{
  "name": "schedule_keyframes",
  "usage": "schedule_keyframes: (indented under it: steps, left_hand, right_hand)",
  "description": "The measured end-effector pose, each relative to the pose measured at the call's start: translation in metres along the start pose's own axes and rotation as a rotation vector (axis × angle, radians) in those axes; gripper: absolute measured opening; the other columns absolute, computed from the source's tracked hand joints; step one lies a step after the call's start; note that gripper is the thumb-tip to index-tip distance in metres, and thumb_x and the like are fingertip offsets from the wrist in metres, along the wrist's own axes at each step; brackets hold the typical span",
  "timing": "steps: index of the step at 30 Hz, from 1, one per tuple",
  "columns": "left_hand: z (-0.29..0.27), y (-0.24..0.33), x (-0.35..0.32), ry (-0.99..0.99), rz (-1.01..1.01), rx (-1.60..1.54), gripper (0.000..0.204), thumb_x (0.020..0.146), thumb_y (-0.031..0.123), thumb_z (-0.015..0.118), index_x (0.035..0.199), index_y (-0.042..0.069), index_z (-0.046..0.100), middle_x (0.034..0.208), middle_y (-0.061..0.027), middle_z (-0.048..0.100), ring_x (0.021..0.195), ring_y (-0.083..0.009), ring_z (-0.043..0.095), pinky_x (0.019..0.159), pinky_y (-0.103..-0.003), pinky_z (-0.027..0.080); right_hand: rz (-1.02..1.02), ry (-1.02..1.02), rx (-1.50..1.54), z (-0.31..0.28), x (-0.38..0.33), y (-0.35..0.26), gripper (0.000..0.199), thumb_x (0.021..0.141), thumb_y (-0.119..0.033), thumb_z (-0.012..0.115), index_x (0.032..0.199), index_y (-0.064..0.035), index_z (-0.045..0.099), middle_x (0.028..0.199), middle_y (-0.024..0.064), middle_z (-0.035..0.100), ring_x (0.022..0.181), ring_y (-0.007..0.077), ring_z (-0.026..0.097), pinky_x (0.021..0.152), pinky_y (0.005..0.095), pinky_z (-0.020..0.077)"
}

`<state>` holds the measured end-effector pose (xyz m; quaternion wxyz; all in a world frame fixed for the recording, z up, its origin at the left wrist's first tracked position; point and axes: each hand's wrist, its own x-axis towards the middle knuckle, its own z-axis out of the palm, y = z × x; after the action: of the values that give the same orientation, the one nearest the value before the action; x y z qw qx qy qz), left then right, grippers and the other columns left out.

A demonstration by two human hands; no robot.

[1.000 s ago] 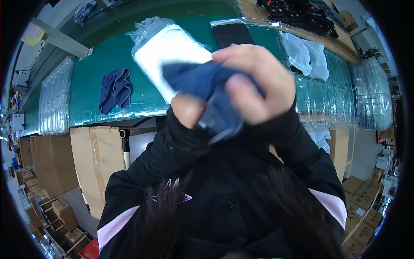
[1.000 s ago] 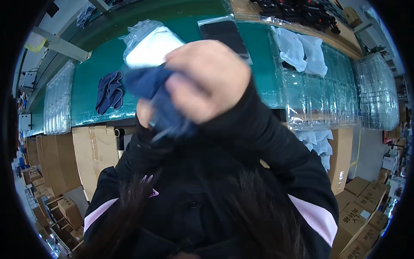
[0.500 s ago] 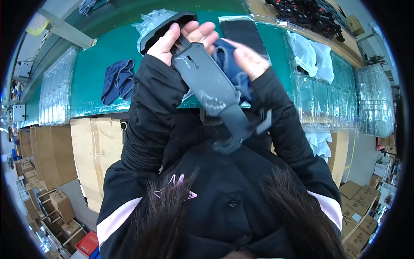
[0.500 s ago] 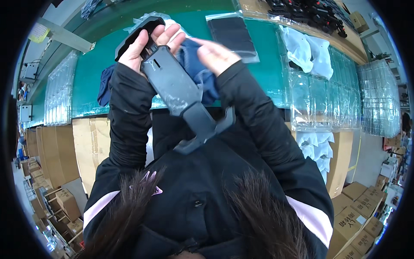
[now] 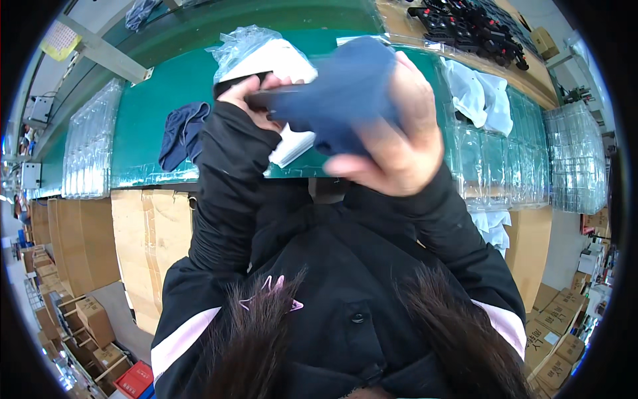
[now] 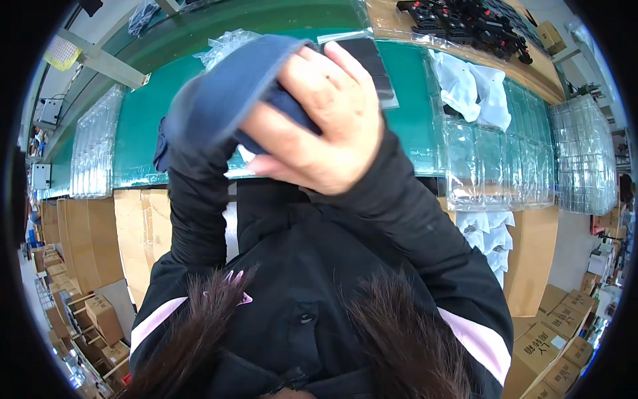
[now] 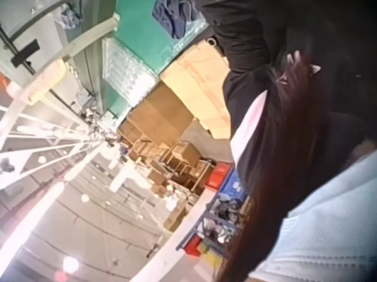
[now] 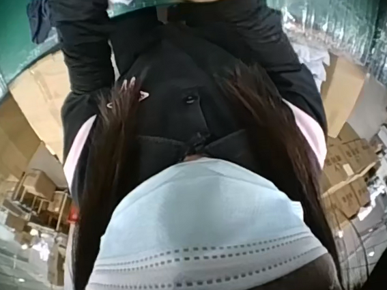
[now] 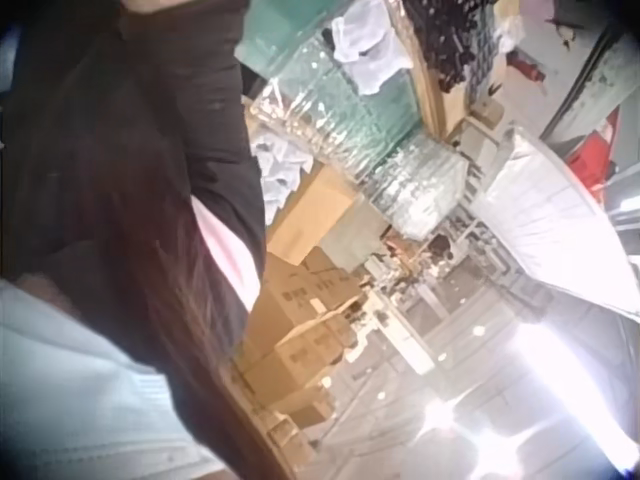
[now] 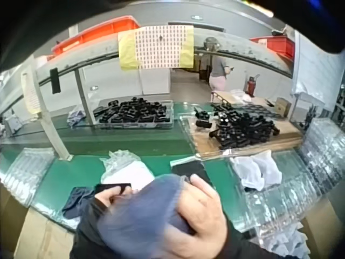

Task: Inspecting, cleaning with a cloth, and packaging electronic handheld devices into plastic bags on an assembly line.

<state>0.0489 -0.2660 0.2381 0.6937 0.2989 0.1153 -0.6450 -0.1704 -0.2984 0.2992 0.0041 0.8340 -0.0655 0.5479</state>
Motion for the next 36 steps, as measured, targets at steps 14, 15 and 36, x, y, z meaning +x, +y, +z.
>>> schedule_keyframes:
  steps: [14, 15, 36]
  left_hand:
    - [-0.038, -0.005, -0.015, -0.235, -0.037, 0.163, 0.047, 0.085, 0.046, 0.053, 0.104, 0.003, 0.053, 0.089, -0.0129, 0.061, 0.082, -0.0281, 0.061, 0.07, -0.04, 0.052]
    - [-0.05, 0.022, -0.007, -0.239, -0.02, 0.175, 0.049, 0.087, 0.045, 0.05, 0.114, 0.003, 0.052, 0.097, -0.0153, 0.062, 0.091, -0.0304, 0.06, 0.075, -0.042, 0.051]
    - [-0.108, 0.237, 0.095, 0.23, 0.524, 1.249, 0.03, 0.084, 0.025, 0.063, 0.105, 0.002, 0.062, 0.096, -0.0115, 0.066, 0.085, -0.0196, 0.064, 0.073, -0.032, 0.051]
  right_hand:
    - [0.643, 0.294, 0.303, -0.027, -0.016, -0.013, 0.039, 0.093, -0.033, 0.048, 0.091, 0.0041, 0.061, 0.083, 0.0124, 0.063, 0.073, 0.0186, 0.059, 0.069, 0.0286, 0.0464]
    - [0.791, 0.223, 0.124, -0.036, -0.014, -0.002, 0.037, 0.094, -0.029, 0.045, 0.094, 0.005, 0.06, 0.086, 0.0115, 0.063, 0.074, 0.0174, 0.059, 0.071, 0.0276, 0.0457]
    - [0.495, -0.755, -0.29, -0.042, -0.108, 0.104, 0.054, 0.075, -0.028, 0.066, 0.122, -0.0062, 0.051, 0.125, 0.0195, 0.049, 0.115, 0.0362, 0.047, 0.096, 0.0418, 0.0386]
